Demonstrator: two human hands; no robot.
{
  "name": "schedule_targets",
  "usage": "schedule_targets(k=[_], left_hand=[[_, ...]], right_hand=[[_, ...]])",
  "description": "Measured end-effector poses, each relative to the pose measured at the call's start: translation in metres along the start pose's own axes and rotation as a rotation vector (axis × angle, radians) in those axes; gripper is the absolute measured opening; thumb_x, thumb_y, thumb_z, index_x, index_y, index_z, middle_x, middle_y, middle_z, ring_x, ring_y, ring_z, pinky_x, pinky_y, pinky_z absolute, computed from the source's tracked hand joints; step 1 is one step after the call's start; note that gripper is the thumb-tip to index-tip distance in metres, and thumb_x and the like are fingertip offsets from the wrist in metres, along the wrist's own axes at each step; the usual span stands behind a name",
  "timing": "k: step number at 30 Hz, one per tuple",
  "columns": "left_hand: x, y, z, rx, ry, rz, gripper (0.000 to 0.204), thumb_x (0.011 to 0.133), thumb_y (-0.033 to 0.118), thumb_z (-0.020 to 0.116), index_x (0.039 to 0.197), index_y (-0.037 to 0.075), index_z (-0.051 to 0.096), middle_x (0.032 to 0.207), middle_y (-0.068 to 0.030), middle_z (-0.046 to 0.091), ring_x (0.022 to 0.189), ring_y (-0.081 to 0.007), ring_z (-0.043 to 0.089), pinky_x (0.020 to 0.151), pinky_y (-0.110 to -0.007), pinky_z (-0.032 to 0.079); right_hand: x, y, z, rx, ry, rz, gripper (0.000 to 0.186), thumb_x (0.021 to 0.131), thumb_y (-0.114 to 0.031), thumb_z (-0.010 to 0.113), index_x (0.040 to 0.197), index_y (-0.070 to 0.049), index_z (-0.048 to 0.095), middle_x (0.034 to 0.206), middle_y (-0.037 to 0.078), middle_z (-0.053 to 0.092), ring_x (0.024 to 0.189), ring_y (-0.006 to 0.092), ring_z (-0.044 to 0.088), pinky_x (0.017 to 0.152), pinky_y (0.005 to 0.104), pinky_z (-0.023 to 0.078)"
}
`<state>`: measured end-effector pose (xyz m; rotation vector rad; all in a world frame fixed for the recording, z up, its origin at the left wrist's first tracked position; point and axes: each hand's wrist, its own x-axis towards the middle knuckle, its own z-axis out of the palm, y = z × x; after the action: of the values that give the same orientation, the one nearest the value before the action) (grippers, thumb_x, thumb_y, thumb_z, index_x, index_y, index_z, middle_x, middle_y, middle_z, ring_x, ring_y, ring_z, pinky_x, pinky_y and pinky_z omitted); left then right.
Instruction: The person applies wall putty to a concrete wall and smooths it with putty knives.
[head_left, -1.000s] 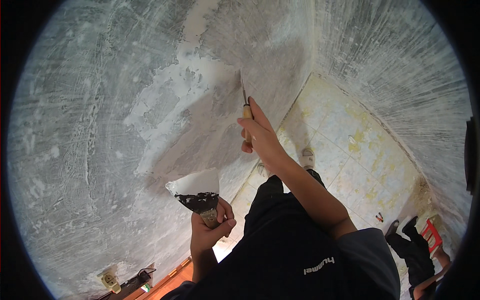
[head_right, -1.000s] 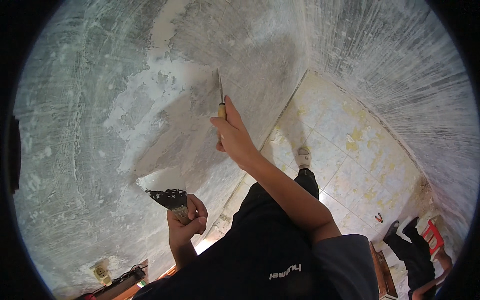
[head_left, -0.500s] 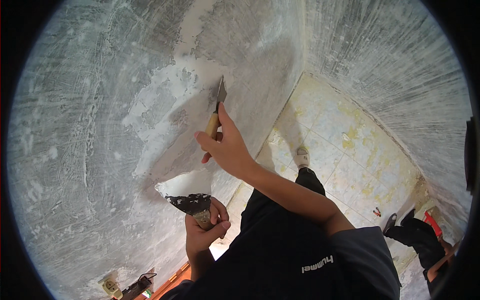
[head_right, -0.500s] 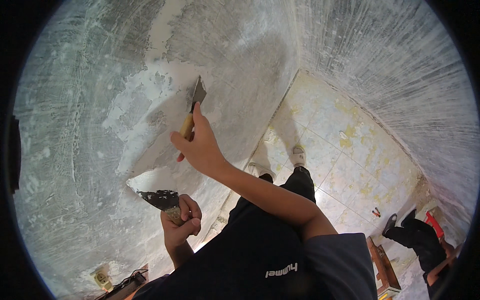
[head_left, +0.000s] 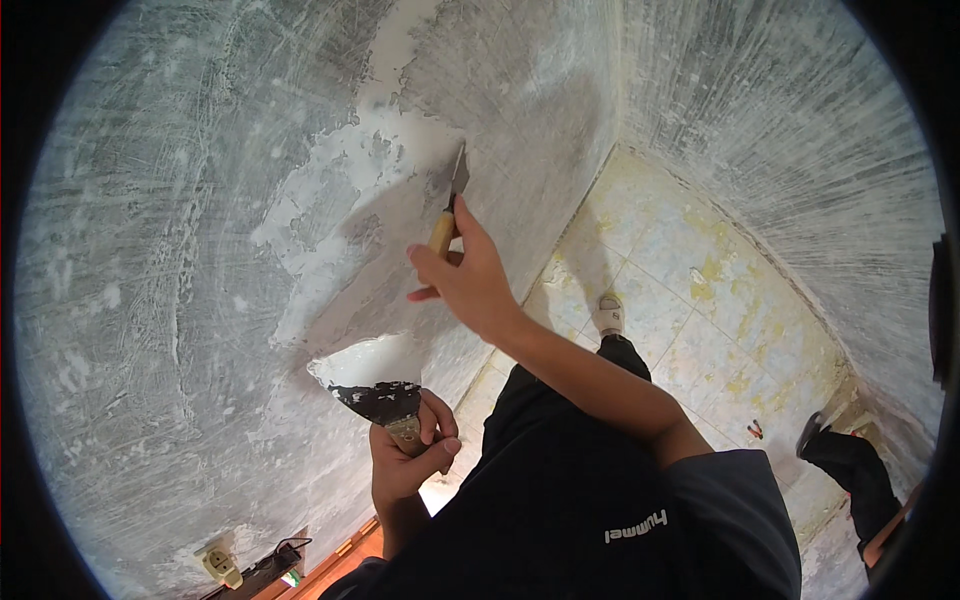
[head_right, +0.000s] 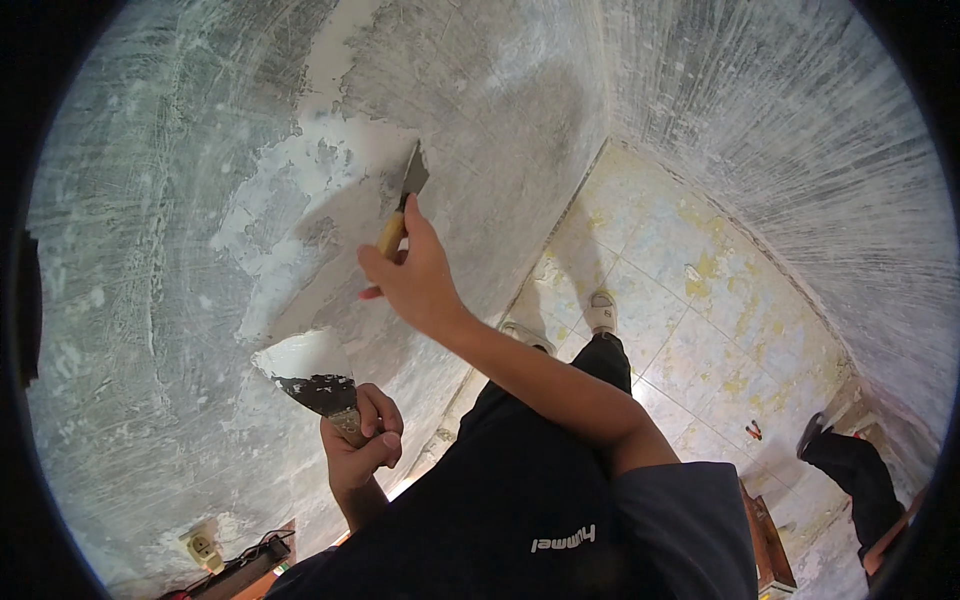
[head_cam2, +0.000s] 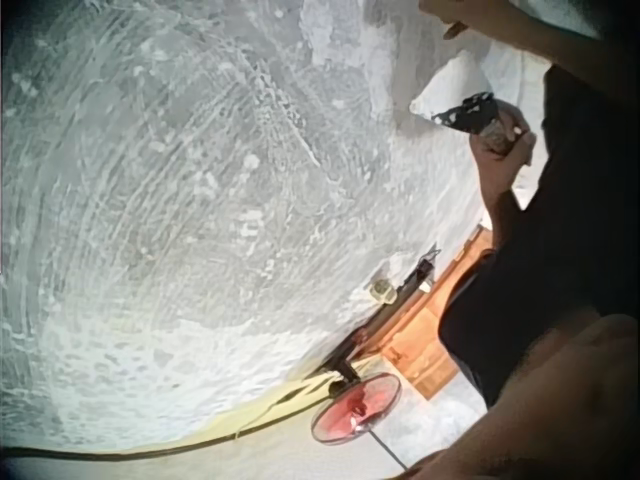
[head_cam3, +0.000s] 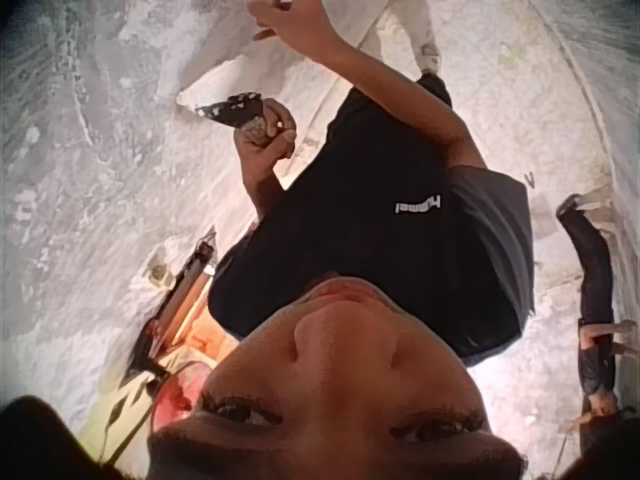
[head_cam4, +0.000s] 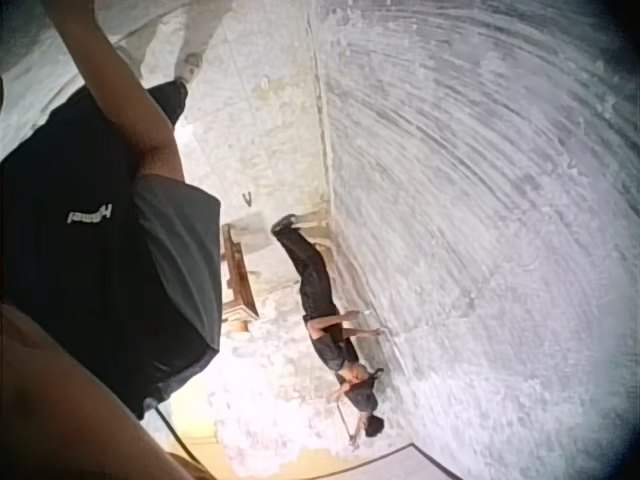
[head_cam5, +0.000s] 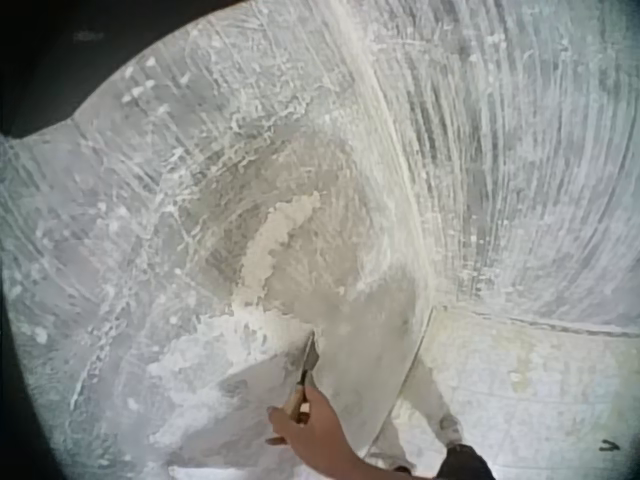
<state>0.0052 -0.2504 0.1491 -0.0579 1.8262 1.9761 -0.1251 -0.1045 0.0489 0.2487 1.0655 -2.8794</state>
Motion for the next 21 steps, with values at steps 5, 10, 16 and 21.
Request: schedule_targets(k=[5, 10, 16, 21], left_hand=[[-0.002, 0.001, -0.002, 0.000, 0.020, 0.013, 0.033, 0.077, -0.013, 0.072, 0.082, 0.008, 0.048, 0.083, -0.0148, 0.060, 0.055, -0.0120, 0.057, 0.047, -0.023, 0.047], [0.001, 0.000, 0.003, -0.013, -0.012, 0.008, 0.033, 0.077, -0.013, 0.073, 0.082, 0.008, 0.048, 0.084, -0.0148, 0.060, 0.056, -0.0122, 0.058, 0.047, -0.024, 0.047], [0.000, 0.003, 0.005, 0.031, 0.041, -0.063, 0.031, 0.078, -0.013, 0.071, 0.083, 0.007, 0.048, 0.087, -0.0144, 0.061, 0.057, -0.0124, 0.058, 0.048, -0.023, 0.046], [0.003, 0.005, 0.009, 0.096, 0.111, -0.113, 0.029, 0.079, -0.010, 0.068, 0.083, 0.008, 0.046, 0.086, -0.0141, 0.057, 0.050, -0.0125, 0.055, 0.040, -0.024, 0.045]], right_hand=[[-0.026, -0.013, -0.001, -0.030, -0.011, 0.055, 0.090, 0.095, -0.012, 0.069, 0.159, 0.013, 0.010, 0.118, 0.012, 0.046, 0.084, 0.0136, 0.061, 0.064, 0.0306, 0.066], [0.003, -0.012, -0.013, 0.010, -0.054, 0.052, 0.090, 0.093, -0.012, 0.071, 0.158, 0.013, 0.014, 0.122, 0.014, 0.043, 0.086, 0.0147, 0.063, 0.063, 0.0307, 0.066], [-0.029, -0.018, 0.002, -0.112, -0.024, 0.083, 0.084, 0.093, -0.011, 0.071, 0.156, 0.012, 0.021, 0.119, 0.012, 0.044, 0.085, 0.0141, 0.063, 0.063, 0.0306, 0.067], [0.001, -0.019, -0.019, -0.037, 0.055, 0.014, 0.089, 0.093, -0.010, 0.070, 0.158, 0.013, 0.015, 0.126, 0.016, 0.043, 0.086, 0.0152, 0.063, 0.064, 0.0320, 0.066]])
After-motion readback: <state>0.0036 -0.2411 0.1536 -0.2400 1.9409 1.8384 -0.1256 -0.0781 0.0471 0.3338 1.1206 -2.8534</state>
